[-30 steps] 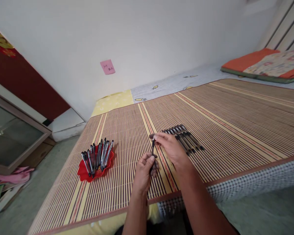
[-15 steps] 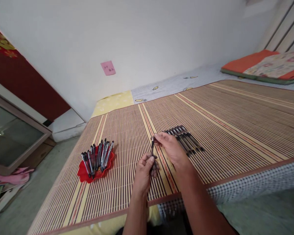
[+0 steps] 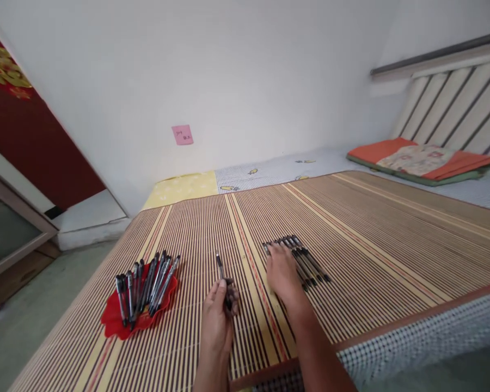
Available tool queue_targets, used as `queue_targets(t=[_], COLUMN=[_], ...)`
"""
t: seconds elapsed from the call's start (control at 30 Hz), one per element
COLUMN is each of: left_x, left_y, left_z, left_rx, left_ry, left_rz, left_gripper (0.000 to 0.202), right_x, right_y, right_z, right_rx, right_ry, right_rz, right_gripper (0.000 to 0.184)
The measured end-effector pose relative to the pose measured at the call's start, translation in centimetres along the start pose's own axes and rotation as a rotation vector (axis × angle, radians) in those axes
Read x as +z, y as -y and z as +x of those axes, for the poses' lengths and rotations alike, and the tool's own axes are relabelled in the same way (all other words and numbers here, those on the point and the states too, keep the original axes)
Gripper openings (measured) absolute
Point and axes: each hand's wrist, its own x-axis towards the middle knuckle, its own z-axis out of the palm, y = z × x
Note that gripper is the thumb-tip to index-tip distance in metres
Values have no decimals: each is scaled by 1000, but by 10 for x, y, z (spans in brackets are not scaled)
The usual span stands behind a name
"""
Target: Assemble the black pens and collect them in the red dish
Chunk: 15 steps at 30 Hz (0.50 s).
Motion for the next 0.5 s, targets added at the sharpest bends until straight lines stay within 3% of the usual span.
queue_targets(t=[0.2, 0.5], left_x=[2, 5], left_y=[-2, -1], left_z=[-1, -1], left_rx=[-65, -99], left_ry=[-43, -81], left_rz=[0, -27], left_gripper=[37, 28], right_x=[14, 14], right_y=[1, 8], right_z=[-2, -1], right_rx=[-49, -73], right_ry=[186, 151], right_rz=[-292, -301], right_gripper=[50, 44])
